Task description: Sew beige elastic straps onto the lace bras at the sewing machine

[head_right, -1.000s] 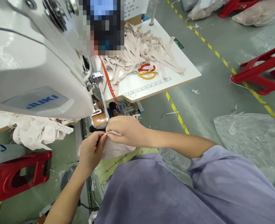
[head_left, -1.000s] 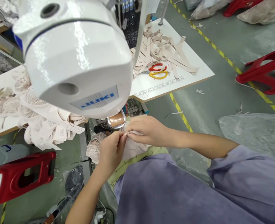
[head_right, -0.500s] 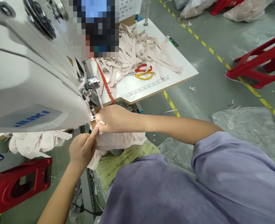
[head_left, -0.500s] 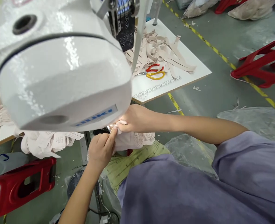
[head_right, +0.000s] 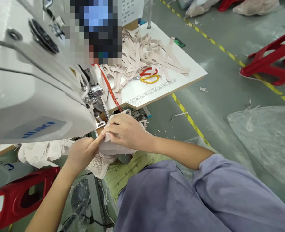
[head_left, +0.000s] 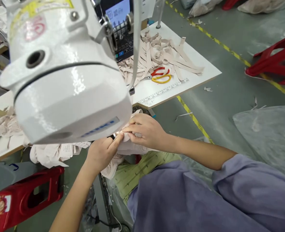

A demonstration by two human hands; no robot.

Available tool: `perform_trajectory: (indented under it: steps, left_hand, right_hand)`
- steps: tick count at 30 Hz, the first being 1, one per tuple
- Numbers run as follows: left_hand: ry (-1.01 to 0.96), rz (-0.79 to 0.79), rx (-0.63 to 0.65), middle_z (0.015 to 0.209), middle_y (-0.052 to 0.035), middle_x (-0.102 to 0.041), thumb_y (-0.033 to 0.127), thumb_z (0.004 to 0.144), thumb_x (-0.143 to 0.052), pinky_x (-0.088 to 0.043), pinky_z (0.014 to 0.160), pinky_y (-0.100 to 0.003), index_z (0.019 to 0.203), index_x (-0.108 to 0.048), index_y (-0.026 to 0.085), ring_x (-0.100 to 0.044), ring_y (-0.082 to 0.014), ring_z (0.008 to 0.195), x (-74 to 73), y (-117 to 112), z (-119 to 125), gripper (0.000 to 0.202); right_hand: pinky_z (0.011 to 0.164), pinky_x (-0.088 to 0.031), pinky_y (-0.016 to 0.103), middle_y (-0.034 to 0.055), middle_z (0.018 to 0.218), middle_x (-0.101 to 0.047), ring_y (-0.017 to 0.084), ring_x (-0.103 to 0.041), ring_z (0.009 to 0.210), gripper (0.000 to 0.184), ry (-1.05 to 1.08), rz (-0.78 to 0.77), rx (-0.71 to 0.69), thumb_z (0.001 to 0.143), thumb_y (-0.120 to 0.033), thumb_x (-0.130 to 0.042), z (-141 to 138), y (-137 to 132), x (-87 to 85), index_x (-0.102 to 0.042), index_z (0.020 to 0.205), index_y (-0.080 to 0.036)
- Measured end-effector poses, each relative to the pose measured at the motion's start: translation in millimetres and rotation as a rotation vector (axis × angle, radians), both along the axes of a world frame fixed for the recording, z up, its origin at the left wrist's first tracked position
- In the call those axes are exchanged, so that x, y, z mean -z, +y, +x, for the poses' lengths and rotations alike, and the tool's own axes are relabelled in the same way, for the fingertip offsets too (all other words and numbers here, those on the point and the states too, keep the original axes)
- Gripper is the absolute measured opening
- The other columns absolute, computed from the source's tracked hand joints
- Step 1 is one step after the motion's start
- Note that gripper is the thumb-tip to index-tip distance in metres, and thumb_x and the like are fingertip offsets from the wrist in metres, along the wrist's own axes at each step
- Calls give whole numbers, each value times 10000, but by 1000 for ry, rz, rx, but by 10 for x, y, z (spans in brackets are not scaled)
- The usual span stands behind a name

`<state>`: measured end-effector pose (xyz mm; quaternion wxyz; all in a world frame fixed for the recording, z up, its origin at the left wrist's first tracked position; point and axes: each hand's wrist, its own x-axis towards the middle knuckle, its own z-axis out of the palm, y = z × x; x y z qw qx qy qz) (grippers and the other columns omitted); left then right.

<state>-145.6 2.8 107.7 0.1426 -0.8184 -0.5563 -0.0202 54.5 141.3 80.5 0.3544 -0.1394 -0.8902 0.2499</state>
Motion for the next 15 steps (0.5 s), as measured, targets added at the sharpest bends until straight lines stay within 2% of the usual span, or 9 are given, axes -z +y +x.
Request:
perform_trajectory:
  steps: [2,4,6,8,10,12,15]
  left_hand:
    - [0,34,-26,584,51,-514,94,944,-455,-255,497,-313,1373,-466,190,-491,-154,518,-13,32,23,440]
    - [-20,68,-85,577,47,-523,116,951,-451,-263,496,-323,1312,-502,160,-509,-157,519,-30,41,148,367]
    - [-34,90,-153,583,40,-545,125,957,-438,-271,495,-325,1271,-523,141,-531,-155,523,-45,34,316,326]
    - [-40,99,-241,580,38,-553,127,960,-435,-277,490,-322,1257,-533,121,-540,-152,515,-52,23,474,313]
    - [-44,105,-316,574,37,-558,124,959,-446,-283,481,-319,1256,-537,94,-541,-148,501,-52,15,597,313]
    - [-43,116,-370,576,31,-568,126,954,-464,-287,473,-317,1259,-541,78,-550,-148,498,-46,16,680,318]
    - [-22,135,-425,585,14,-588,139,951,-480,-293,469,-317,1255,-554,81,-571,-153,503,-37,34,747,319]
  right_hand:
    - [729,-486,284,26,958,-645,150,-613,815,229,-60,-197,5,955,-311,-573,40,-42,86,-631,1167,-246]
    - [630,-491,255,41,1028,-639,130,-613,731,465,-99,-433,11,934,-412,-618,90,-100,185,-482,1342,-233]
    - [586,-503,252,76,1133,-614,124,-609,709,612,-77,-565,-4,921,-446,-632,122,-136,251,-367,1429,-231]
    - [647,-541,280,113,1266,-565,154,-632,829,561,-52,-547,-23,938,-389,-600,123,-124,246,-391,1440,-247]
    - [827,-562,340,126,1381,-511,213,-611,1080,467,-49,-468,-48,946,-293,-551,97,-61,176,-484,1407,-251]
    - [988,-518,393,113,1432,-493,243,-542,1244,421,-50,-411,-82,933,-220,-517,55,31,83,-569,1350,-245]
    - [1016,-501,391,91,1385,-553,235,-565,1216,367,-53,-377,-110,907,-187,-505,-14,174,-21,-663,1236,-233]
